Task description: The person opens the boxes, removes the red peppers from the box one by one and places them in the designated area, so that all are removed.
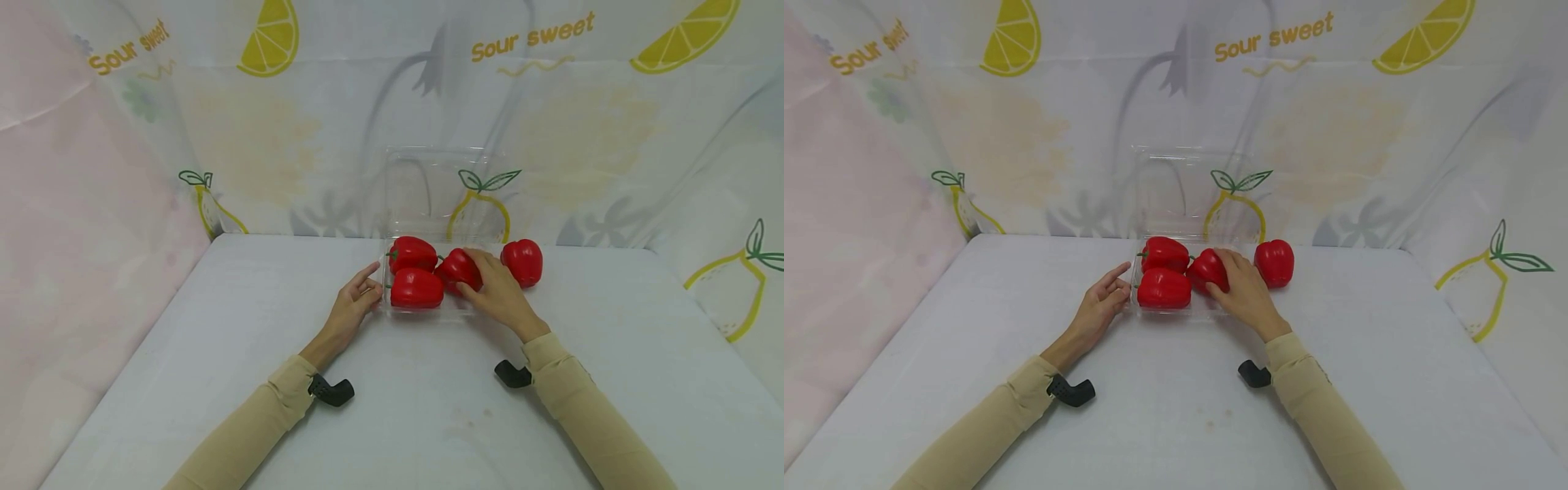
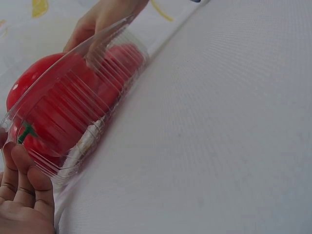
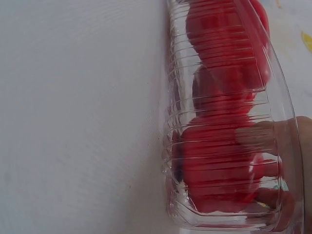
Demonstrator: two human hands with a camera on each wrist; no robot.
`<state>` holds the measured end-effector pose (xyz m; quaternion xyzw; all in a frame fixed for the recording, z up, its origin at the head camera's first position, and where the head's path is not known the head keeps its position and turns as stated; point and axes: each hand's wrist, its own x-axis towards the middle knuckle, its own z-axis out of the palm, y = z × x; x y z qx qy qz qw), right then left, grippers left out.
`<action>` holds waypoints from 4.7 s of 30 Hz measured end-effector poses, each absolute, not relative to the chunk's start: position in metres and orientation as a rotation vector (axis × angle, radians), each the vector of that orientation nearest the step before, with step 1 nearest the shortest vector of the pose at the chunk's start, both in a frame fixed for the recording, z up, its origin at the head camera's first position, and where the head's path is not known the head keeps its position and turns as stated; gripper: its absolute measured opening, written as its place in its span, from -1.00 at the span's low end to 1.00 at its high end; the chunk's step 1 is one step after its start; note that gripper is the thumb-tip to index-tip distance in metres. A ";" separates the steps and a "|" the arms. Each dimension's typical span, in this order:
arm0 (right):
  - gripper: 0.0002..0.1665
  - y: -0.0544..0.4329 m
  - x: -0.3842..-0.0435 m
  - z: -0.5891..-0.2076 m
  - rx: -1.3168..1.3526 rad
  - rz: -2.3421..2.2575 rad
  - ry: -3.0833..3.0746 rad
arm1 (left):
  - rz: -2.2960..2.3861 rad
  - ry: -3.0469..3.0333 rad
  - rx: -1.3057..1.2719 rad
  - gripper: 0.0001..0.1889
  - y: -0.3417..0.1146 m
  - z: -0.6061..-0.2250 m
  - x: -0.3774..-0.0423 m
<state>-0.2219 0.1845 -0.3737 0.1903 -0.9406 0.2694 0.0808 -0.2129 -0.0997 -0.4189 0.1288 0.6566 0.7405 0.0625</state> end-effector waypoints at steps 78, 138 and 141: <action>-0.28 0.210 -0.219 -0.363 0.342 0.980 -2.357 | 2.302 1.841 0.337 -0.45 -0.100 -0.420 -0.215; -0.20 0.275 -0.222 -0.343 -0.141 1.130 -2.305 | 2.290 1.863 0.381 -0.45 -0.101 -0.418 -0.213; -0.20 0.276 -0.222 -0.343 -0.164 1.144 -2.307 | 2.290 1.863 0.382 -0.44 -0.101 -0.419 -0.213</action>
